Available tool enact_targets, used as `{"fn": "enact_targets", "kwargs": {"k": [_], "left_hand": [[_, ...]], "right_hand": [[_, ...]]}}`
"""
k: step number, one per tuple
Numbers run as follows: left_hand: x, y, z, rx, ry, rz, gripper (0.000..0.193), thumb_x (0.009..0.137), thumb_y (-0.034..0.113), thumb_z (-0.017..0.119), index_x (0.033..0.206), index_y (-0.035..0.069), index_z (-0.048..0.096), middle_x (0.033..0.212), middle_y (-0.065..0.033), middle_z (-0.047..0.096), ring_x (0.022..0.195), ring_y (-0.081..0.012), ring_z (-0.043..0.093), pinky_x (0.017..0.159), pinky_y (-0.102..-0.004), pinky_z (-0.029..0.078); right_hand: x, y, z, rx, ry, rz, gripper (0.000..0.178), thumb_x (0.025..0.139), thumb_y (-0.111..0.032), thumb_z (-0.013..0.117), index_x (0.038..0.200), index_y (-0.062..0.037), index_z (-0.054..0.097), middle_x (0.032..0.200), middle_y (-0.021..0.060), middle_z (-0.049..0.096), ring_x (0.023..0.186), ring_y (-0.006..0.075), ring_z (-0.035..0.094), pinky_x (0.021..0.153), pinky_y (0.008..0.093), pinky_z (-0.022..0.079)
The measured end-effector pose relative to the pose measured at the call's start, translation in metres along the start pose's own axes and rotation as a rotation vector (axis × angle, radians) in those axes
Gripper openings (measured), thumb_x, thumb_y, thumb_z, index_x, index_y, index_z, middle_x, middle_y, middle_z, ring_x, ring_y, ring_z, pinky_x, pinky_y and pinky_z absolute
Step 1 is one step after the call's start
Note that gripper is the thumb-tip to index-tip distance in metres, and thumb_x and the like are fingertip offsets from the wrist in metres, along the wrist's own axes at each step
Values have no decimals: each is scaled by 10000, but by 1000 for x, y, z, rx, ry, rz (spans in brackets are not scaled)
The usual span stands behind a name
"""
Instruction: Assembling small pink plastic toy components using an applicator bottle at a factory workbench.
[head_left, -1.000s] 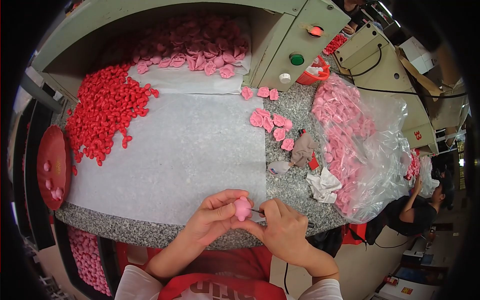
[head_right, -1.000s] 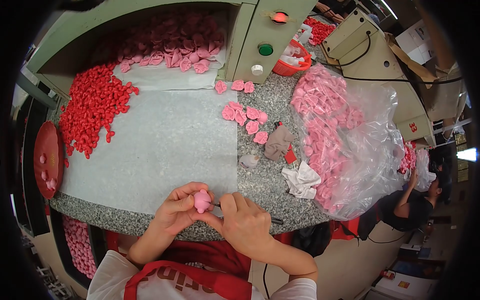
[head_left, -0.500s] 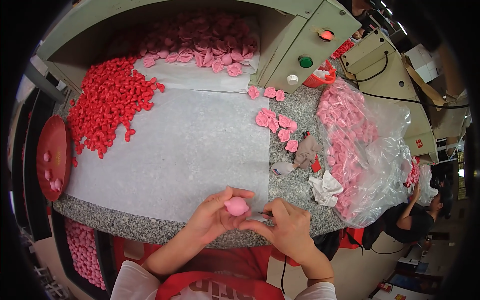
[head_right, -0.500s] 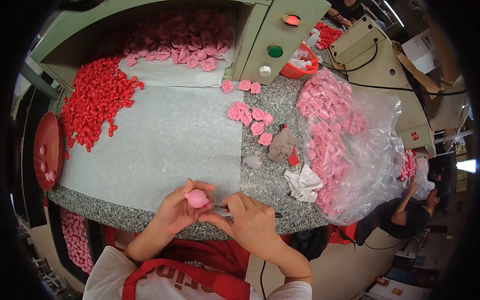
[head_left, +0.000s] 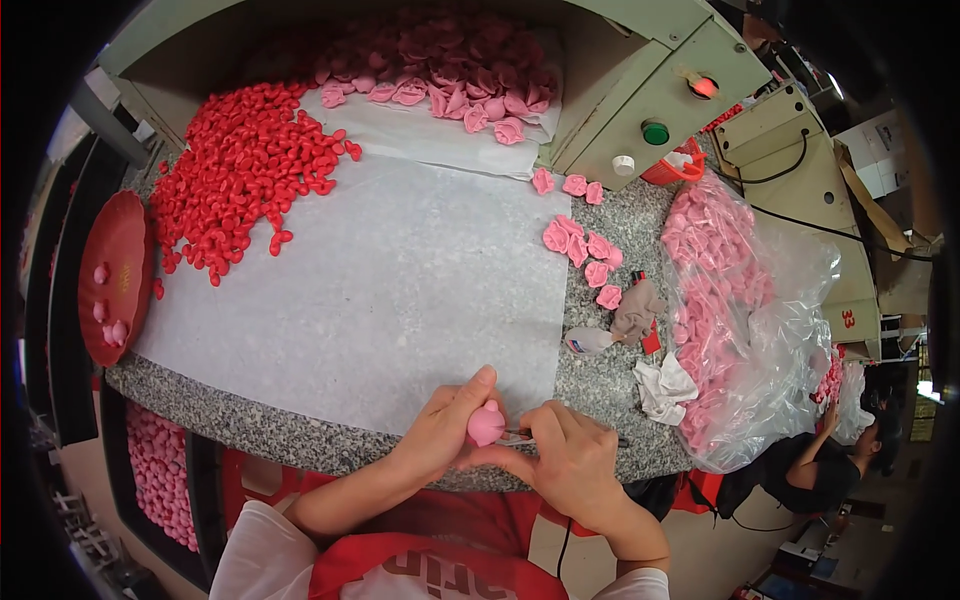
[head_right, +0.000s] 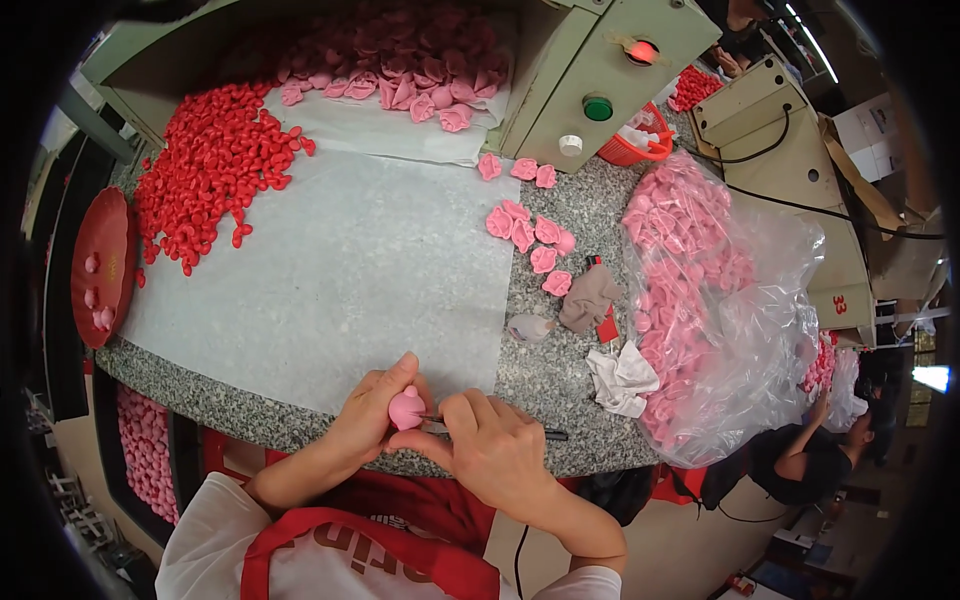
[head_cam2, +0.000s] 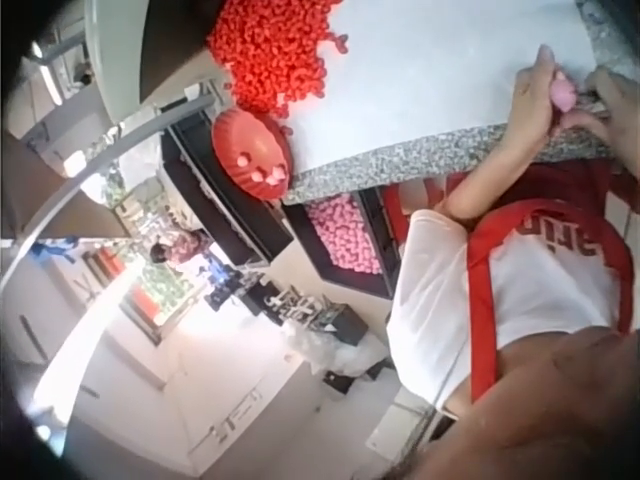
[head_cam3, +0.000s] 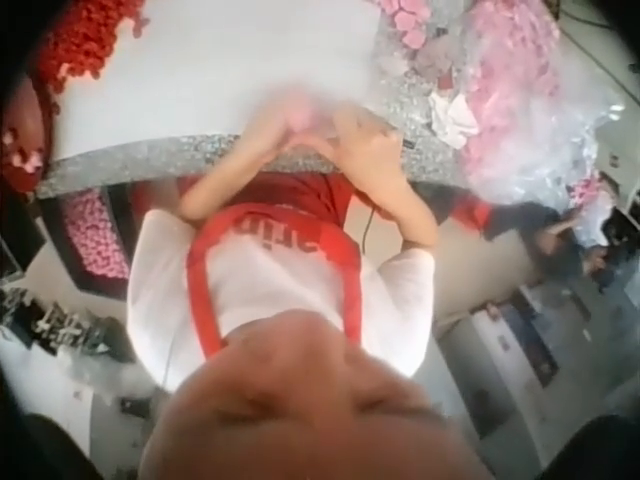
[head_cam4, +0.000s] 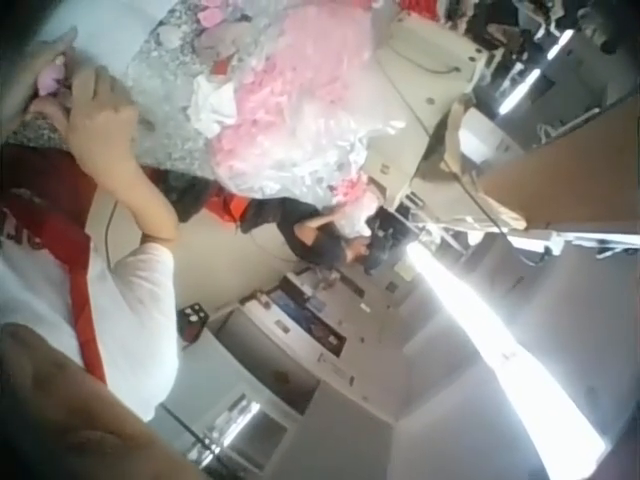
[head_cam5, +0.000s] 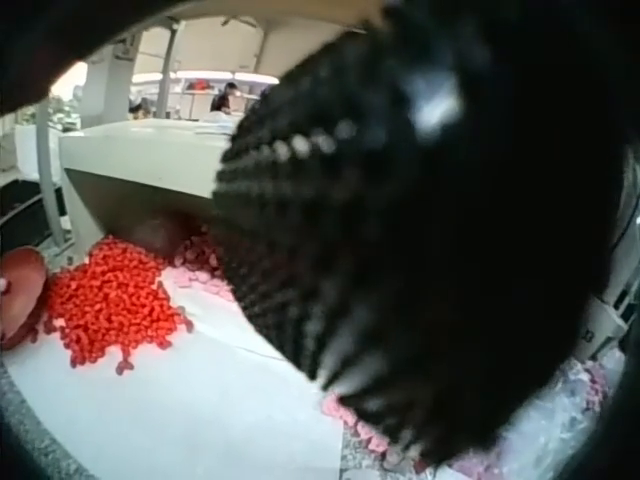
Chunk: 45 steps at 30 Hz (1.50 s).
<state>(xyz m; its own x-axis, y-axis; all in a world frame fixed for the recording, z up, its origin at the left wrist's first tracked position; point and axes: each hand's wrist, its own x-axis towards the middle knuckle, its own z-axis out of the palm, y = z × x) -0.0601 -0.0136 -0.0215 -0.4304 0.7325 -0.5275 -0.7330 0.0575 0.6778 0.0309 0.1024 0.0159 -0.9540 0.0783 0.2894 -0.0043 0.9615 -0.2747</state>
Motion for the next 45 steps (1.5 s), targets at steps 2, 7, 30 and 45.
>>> {"fn": "enact_targets", "kwargs": {"k": [2, 7, 30, 45], "left_hand": [[1, -3, -2, 29, 14, 14, 528, 881, 426, 375, 599, 13, 543, 548, -44, 500, 506, -99, 447, 441, -221, 342], [2, -6, -4, 57, 17, 22, 511, 883, 406, 379, 602, 10, 540, 566, -44, 511, 526, -96, 458, 485, -222, 362], [3, -7, -3, -24, -5, -19, 465, 881, 384, 401, 604, 29, 514, 578, -36, 501, 539, -93, 437, 499, -223, 368], [1, -5, -7, -242, -301, 182, 480, 881, 437, 361, 901, -11, 532, 815, -75, 544, 647, -109, 509, 545, -207, 420]], "right_hand": [[0, -1, -2, -14, -12, -3, 509, 625, -531, 639, 645, -92, 382, 517, 16, 414, 382, 148, 456, 325, 254, 341], [1, -5, -6, -36, -114, 65, 438, 589, -425, 698, 695, -84, 445, 555, 9, 438, 445, 152, 491, 387, 260, 369], [-1, -5, -4, -148, -26, -15, 511, 633, -534, 629, 583, -105, 355, 480, -2, 357, 362, 130, 426, 320, 240, 329], [-7, -3, -7, 268, -11, 410, 417, 611, -370, 732, 701, -53, 476, 533, 23, 504, 408, 129, 488, 361, 242, 386]]}}
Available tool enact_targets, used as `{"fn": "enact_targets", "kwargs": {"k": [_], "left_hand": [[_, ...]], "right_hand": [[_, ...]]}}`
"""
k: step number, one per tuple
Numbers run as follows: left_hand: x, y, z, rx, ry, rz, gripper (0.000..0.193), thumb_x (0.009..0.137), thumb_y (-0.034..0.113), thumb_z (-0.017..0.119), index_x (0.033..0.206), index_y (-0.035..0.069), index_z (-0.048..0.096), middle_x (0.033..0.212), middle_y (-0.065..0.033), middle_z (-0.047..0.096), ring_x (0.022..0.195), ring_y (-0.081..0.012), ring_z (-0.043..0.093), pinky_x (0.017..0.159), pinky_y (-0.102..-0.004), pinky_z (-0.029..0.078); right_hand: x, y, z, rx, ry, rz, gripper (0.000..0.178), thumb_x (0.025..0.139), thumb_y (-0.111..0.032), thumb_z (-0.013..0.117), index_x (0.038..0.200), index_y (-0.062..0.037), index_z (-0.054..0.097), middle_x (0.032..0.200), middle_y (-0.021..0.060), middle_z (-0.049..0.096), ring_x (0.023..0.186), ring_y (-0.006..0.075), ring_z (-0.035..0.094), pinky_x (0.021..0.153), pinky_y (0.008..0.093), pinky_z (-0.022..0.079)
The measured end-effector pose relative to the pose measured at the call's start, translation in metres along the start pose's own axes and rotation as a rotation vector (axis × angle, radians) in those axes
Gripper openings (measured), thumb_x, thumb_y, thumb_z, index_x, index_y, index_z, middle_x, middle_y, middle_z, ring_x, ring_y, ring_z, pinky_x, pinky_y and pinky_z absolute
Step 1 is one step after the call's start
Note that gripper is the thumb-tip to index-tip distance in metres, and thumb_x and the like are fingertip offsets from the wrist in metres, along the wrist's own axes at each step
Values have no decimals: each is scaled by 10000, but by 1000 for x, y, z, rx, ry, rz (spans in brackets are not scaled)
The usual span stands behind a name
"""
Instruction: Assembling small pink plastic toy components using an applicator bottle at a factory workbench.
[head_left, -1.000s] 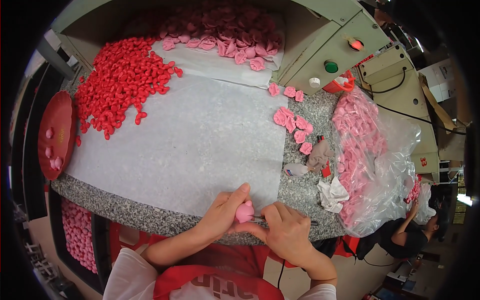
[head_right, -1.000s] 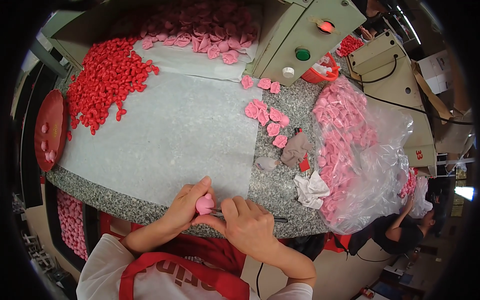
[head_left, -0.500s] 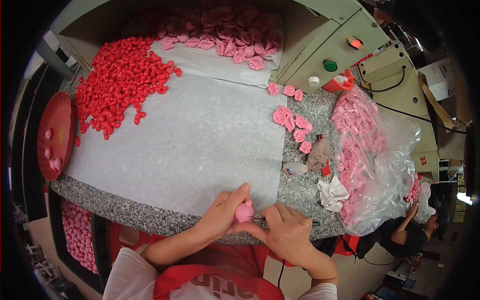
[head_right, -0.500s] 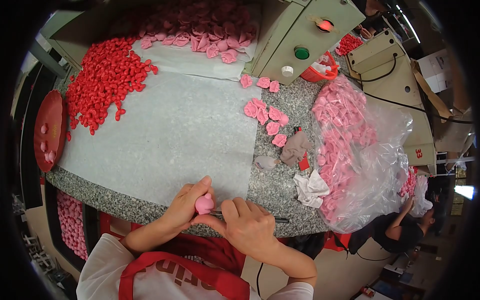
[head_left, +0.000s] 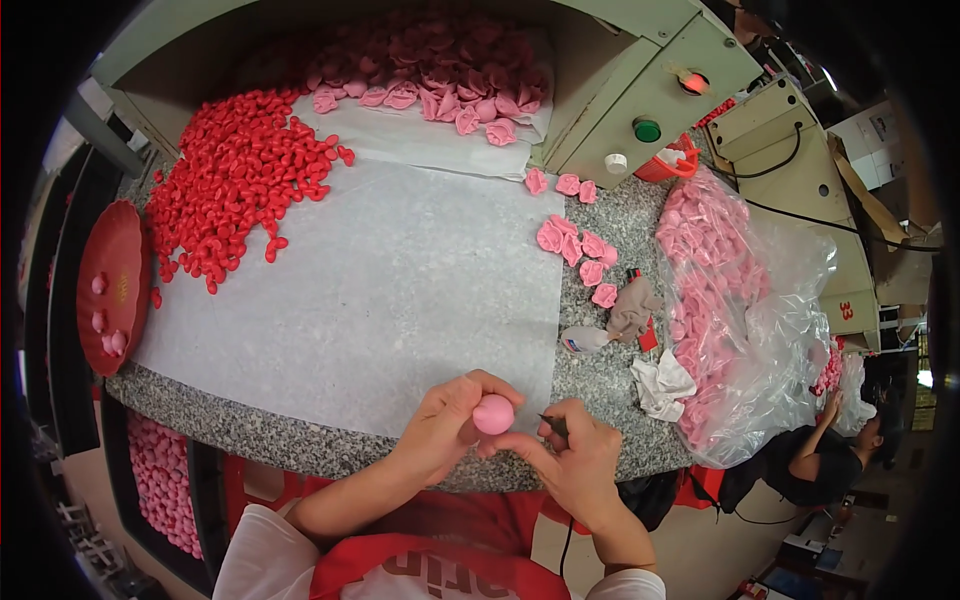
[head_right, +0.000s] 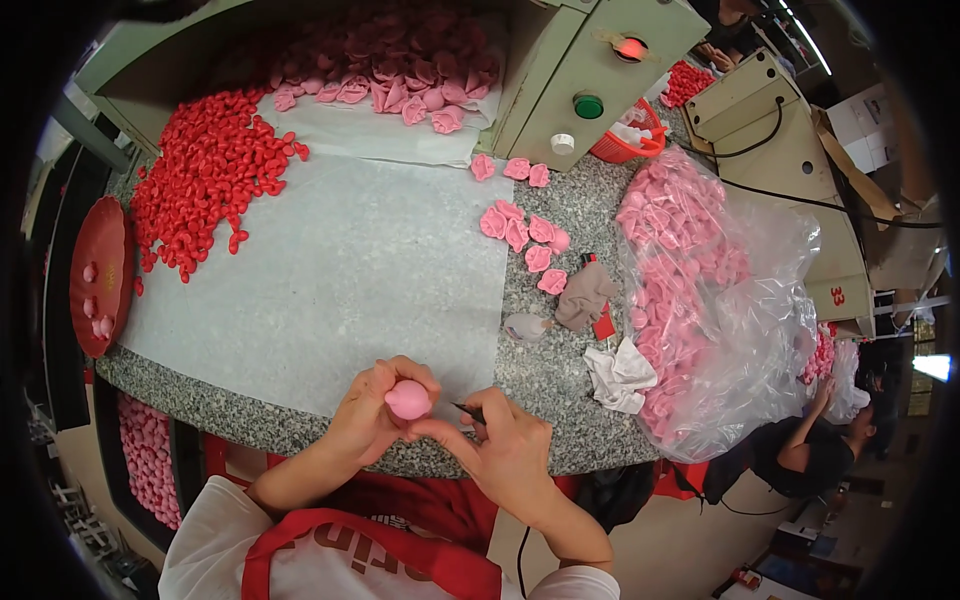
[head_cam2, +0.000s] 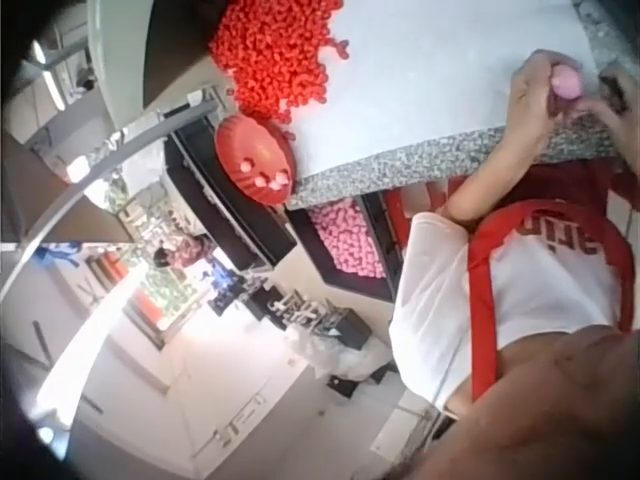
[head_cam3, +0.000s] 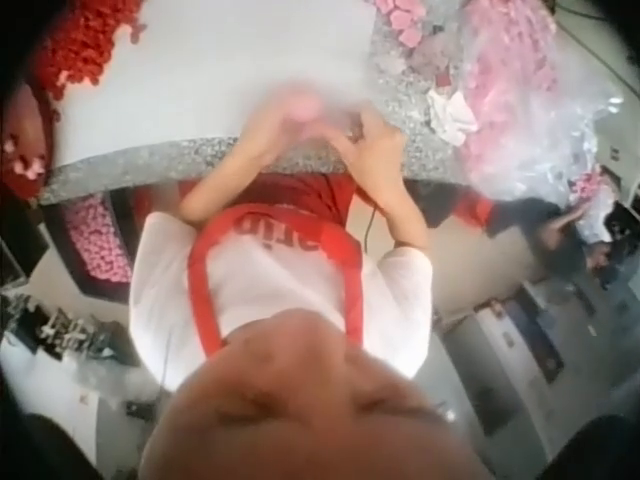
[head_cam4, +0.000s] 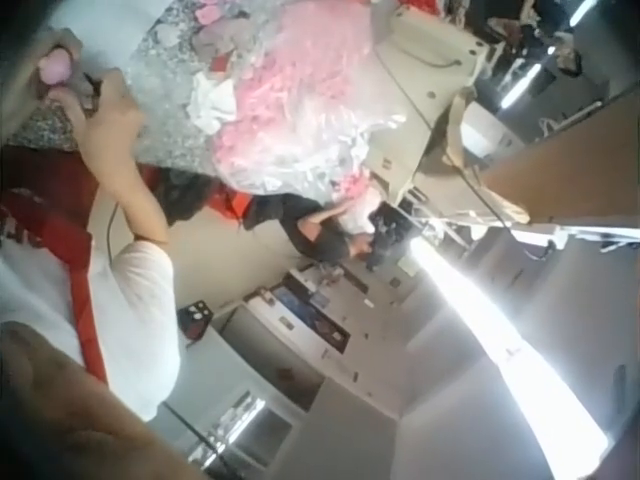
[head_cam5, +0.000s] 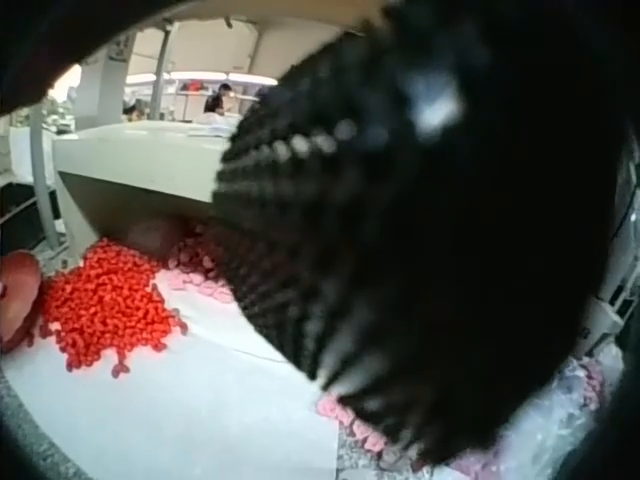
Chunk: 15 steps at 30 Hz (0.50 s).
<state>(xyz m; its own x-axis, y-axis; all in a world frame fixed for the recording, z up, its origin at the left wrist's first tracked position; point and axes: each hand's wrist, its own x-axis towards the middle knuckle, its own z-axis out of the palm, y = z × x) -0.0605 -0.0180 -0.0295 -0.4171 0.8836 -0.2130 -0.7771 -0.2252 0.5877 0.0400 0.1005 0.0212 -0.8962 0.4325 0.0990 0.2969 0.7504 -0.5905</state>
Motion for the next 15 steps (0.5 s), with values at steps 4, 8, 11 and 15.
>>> {"fn": "enact_targets", "kwargs": {"k": [4, 8, 11, 15], "left_hand": [[1, -2, -1, -149, -44, -21, 404, 859, 354, 468, 1029, -10, 508, 928, -106, 537, 737, -124, 533, 590, -212, 453], [3, -4, -5, -267, -97, 4, 381, 824, 248, 547, 1115, 10, 487, 1057, -134, 498, 807, -155, 538, 656, -251, 470], [4, -7, -6, -264, -113, 41, 364, 822, 218, 550, 1126, 28, 487, 1094, -139, 484, 821, -175, 542, 693, -281, 473], [3, -6, -4, -220, -106, 46, 327, 821, 168, 548, 1121, 50, 492, 1118, -141, 476, 863, -204, 555, 745, -319, 478]], "right_hand": [[-4, 2, 1, 162, 41, 127, 375, 646, -270, 740, 720, -48, 447, 486, 4, 422, 385, 67, 360, 366, 209, 303], [-2, 3, 0, 163, 75, 106, 367, 652, -266, 736, 717, -46, 449, 486, 5, 430, 389, 64, 369, 367, 208, 311], [-2, 4, -2, 158, 71, 78, 373, 652, -290, 732, 711, -48, 455, 493, 9, 450, 393, 77, 405, 373, 211, 330], [-1, 0, -5, 81, 32, -14, 401, 632, -345, 729, 709, -48, 471, 514, 28, 497, 413, 119, 479, 381, 236, 371]]}}
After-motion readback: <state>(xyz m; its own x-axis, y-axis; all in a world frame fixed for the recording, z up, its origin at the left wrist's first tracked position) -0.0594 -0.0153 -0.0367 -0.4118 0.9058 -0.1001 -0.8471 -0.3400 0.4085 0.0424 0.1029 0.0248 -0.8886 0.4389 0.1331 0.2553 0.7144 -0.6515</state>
